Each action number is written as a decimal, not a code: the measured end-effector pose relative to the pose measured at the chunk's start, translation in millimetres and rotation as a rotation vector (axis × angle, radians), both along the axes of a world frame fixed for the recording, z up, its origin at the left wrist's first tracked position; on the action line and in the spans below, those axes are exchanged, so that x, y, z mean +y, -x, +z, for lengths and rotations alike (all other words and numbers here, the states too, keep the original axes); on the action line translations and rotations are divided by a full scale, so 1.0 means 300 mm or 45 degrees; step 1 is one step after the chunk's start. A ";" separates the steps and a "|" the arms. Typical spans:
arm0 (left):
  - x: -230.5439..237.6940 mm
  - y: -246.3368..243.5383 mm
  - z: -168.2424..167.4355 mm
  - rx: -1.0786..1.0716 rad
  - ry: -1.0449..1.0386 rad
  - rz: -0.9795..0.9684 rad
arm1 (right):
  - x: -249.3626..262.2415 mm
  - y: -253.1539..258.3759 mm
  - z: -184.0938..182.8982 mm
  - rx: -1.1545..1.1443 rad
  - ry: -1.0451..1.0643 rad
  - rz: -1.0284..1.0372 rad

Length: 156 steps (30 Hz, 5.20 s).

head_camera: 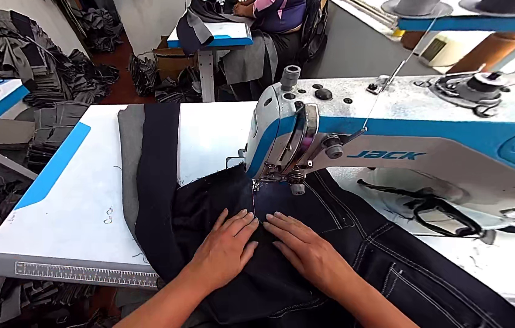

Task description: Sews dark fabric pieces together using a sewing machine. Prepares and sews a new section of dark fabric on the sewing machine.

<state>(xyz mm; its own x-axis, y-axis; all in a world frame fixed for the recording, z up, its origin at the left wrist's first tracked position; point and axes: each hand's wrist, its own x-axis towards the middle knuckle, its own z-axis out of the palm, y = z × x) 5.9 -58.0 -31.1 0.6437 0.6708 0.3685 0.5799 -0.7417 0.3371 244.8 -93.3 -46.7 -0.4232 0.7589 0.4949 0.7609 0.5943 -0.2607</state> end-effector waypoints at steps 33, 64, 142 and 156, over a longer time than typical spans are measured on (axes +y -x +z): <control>0.110 -0.041 0.039 0.114 -0.038 0.154 | 0.131 -0.020 0.013 -0.016 0.003 -0.007; 0.174 -0.039 0.002 0.035 -0.174 0.153 | 0.186 -0.037 0.021 0.251 0.132 -0.074; 0.206 -0.032 0.015 -0.049 -0.033 0.029 | 0.243 -0.005 0.037 0.000 -0.184 -0.011; 0.019 -0.018 0.123 0.156 0.232 0.227 | 0.247 -0.036 0.083 0.382 -0.062 -0.106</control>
